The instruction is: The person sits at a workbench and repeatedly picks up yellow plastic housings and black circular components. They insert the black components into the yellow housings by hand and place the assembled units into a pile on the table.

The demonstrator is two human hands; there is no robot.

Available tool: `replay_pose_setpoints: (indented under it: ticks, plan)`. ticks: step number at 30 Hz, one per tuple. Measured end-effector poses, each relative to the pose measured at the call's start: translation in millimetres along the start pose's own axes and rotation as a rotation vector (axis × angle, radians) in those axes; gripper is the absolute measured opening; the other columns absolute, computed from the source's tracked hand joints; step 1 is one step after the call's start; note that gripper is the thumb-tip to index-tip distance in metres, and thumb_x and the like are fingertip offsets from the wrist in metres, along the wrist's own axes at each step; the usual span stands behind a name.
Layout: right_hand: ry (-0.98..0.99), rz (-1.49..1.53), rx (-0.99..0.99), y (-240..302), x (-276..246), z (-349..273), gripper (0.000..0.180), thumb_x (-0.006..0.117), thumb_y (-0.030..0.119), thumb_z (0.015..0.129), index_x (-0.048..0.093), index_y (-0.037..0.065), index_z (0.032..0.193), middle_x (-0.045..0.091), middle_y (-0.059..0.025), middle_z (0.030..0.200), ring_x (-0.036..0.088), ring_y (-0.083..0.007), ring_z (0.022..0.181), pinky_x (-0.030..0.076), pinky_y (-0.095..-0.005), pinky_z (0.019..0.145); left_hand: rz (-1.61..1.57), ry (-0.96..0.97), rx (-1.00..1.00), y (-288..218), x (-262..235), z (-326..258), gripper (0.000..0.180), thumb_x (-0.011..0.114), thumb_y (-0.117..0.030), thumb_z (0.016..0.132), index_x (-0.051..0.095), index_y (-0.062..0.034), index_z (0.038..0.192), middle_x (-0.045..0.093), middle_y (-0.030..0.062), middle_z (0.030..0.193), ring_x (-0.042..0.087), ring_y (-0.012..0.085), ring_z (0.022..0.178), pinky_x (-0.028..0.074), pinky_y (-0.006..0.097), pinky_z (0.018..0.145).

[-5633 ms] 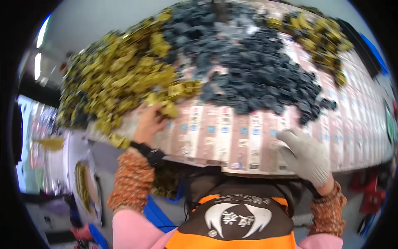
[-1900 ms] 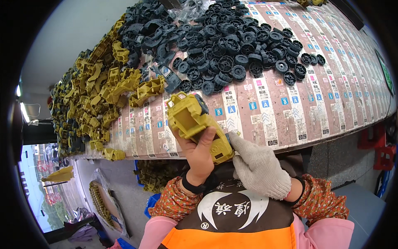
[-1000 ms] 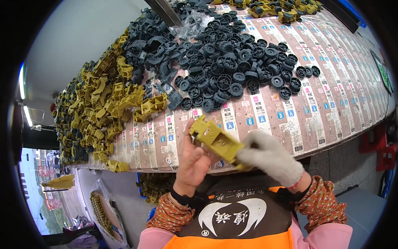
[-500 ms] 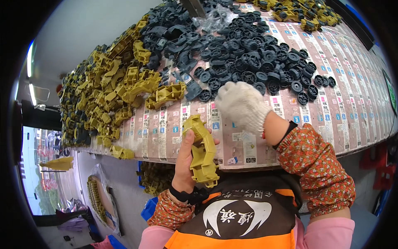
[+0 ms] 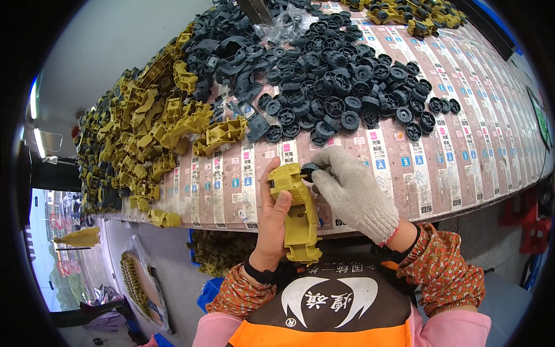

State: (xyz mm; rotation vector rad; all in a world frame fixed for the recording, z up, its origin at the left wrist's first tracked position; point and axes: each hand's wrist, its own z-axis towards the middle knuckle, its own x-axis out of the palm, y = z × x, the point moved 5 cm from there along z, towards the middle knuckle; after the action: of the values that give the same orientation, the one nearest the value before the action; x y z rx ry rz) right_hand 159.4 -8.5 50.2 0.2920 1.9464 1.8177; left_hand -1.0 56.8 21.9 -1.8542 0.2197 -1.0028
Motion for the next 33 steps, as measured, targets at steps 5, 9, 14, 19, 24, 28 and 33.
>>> replay_pose_setpoints:
  ticks: [5, 9, 14, 19, 24, 28, 33]
  plan:
    - [0.002, 0.062, 0.084, -1.2, -2.8, -5.5, 0.021, 0.062, 0.009, 0.102, 0.063, -0.004, 0.119, 0.072, -0.0153, 0.098, 0.073, -0.0220, 0.087, 0.058, -0.0345, 0.076, 0.188, 0.000, 0.078, -1.6, 5.6, -0.4, 0.070, 0.064, -0.024, 0.108, 0.024, -0.0197, 0.164, 0.054, 0.0069, 0.140, 0.058, 0.0157, 0.120, 0.048, 0.033, 0.105]
    - [-0.014, 0.016, 0.060, -2.3, -4.3, -7.4, 0.022, 0.062, 0.011, 0.103, 0.063, -0.003, 0.120, 0.072, -0.0146, 0.097, 0.073, -0.0214, 0.087, 0.058, -0.0347, 0.076, 0.256, 0.023, 0.141, -0.7, 9.1, -1.9, 0.072, 0.065, -0.022, 0.107, 0.022, -0.0172, 0.164, 0.054, 0.0081, 0.140, 0.057, 0.0155, 0.120, 0.048, 0.032, 0.105]
    - [-0.020, 0.021, 0.106, 1.0, -2.8, -12.8, 0.023, 0.062, 0.013, 0.103, 0.064, -0.003, 0.120, 0.073, -0.0154, 0.097, 0.073, -0.0223, 0.088, 0.057, -0.0353, 0.077, 0.324, 0.025, 0.187, -1.8, 12.4, -3.0, 0.071, 0.065, -0.021, 0.107, 0.022, -0.0162, 0.164, 0.055, 0.0087, 0.139, 0.058, 0.0156, 0.118, 0.048, 0.032, 0.104]
    - [-0.048, 0.006, 0.083, -6.3, -3.6, -12.7, 0.025, 0.063, 0.017, 0.104, 0.064, -0.003, 0.119, 0.074, -0.0163, 0.097, 0.073, -0.0219, 0.089, 0.057, -0.0355, 0.077, 0.347, 0.028, 0.200, -2.0, 12.7, -2.0, 0.071, 0.065, -0.022, 0.107, 0.023, -0.0151, 0.163, 0.055, 0.0092, 0.138, 0.058, 0.0156, 0.117, 0.048, 0.032, 0.104]
    - [-0.046, 0.053, 0.145, -4.3, -5.0, -9.0, 0.024, 0.063, 0.017, 0.104, 0.065, -0.002, 0.118, 0.073, -0.0161, 0.098, 0.073, -0.0221, 0.089, 0.057, -0.0352, 0.078, 0.350, 0.036, 0.174, 2.8, 9.8, -3.9, 0.071, 0.066, -0.021, 0.107, 0.023, -0.0139, 0.163, 0.054, 0.0098, 0.139, 0.058, 0.0161, 0.119, 0.047, 0.032, 0.105]
    - [-0.065, 0.014, 0.084, -3.8, -3.1, -12.2, 0.022, 0.062, 0.015, 0.105, 0.065, -0.002, 0.119, 0.072, -0.0157, 0.099, 0.073, -0.0222, 0.088, 0.058, -0.0349, 0.077, 0.374, 0.045, 0.209, 5.4, 10.6, -3.7, 0.071, 0.066, -0.020, 0.107, 0.023, -0.0126, 0.163, 0.053, 0.0099, 0.140, 0.057, 0.0167, 0.121, 0.047, 0.032, 0.106]
    - [-0.068, 0.035, 0.069, -10.4, 1.6, -12.8, 0.022, 0.061, 0.013, 0.104, 0.064, -0.002, 0.120, 0.073, -0.0156, 0.098, 0.074, -0.0220, 0.086, 0.058, -0.0350, 0.076, 0.371, 0.044, 0.204, 4.7, 14.8, -6.4, 0.071, 0.066, -0.020, 0.107, 0.023, -0.0121, 0.163, 0.054, 0.0098, 0.140, 0.057, 0.0167, 0.121, 0.046, 0.032, 0.106]
